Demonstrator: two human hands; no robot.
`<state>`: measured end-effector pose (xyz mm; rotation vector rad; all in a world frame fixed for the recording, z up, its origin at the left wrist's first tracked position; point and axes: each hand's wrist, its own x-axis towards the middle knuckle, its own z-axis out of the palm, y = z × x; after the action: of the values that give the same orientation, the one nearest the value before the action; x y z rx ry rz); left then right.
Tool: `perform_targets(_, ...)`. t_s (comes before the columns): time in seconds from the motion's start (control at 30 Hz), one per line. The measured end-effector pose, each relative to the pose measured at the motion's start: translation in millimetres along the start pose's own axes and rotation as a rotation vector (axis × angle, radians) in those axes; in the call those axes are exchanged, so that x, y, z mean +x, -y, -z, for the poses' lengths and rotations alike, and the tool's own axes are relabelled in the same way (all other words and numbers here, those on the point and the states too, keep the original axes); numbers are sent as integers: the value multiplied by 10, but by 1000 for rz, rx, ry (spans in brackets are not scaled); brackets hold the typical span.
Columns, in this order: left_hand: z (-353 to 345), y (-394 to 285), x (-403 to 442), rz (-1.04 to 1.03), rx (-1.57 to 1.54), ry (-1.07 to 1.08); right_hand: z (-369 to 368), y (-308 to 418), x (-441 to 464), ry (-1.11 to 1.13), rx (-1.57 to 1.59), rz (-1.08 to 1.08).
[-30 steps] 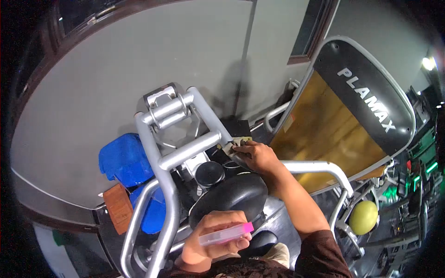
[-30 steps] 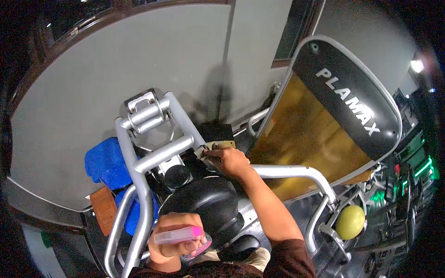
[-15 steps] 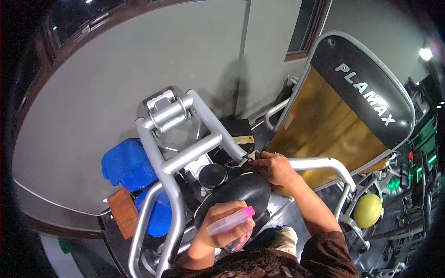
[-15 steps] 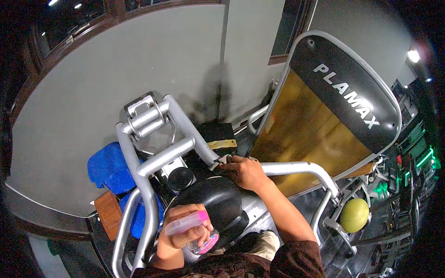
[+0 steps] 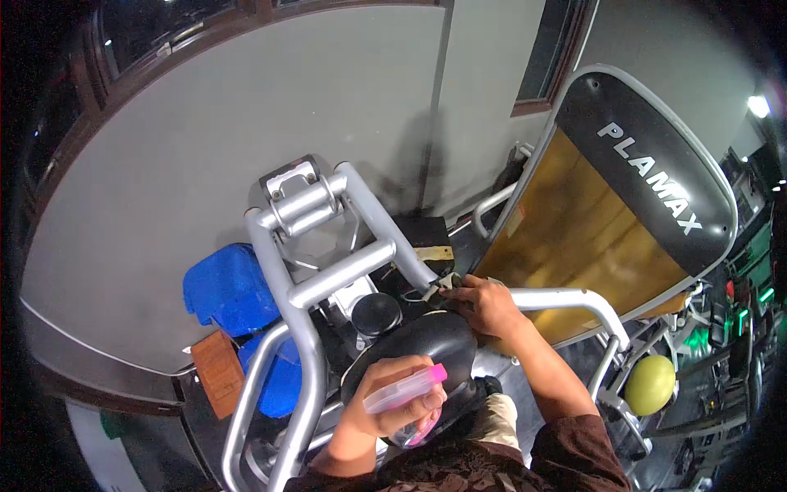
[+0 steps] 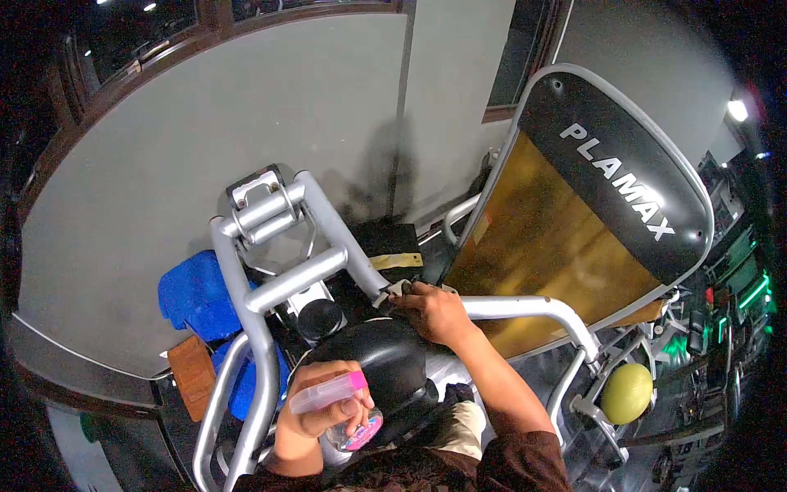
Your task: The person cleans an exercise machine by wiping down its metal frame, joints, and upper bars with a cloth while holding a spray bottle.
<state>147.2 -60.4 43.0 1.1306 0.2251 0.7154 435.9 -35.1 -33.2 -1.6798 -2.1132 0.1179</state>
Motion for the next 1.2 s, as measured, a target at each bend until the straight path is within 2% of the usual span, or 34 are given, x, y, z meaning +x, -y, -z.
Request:
perform_targets(0.4, -80, 162, -29, -50, -50, -98, -256, -77, 509, 114, 73, -72)
perform_targets(0.6, -108, 177, -30, -9, 81, -154, -176, -107, 484, 92, 140, -2)
perform_targets(0.7, -175, 168, -57, -3, 124, -216, -131, -124, 582, 150, 269, -5)
perform_targets(0.87, -229, 136, 1, -14, 141, -293, -282, -333, 945, 160, 447, 139)
perform_targets(0.97, -357, 8, 13, -24, 168, -362, -294, -364, 885, 147, 433, 205)
perform_targets(1.07, -487, -217, 42, -65, 164, -378, -130, -467, 742, 269, 531, 152)
perform_targets(1.1, -552, -315, 71, -76, 209, -395, -184, -514, 697, 208, 542, 176)
perform_targets(1.2, -674, -609, 178, -92, 443, -397, -194, -635, 658, 226, 643, 240)
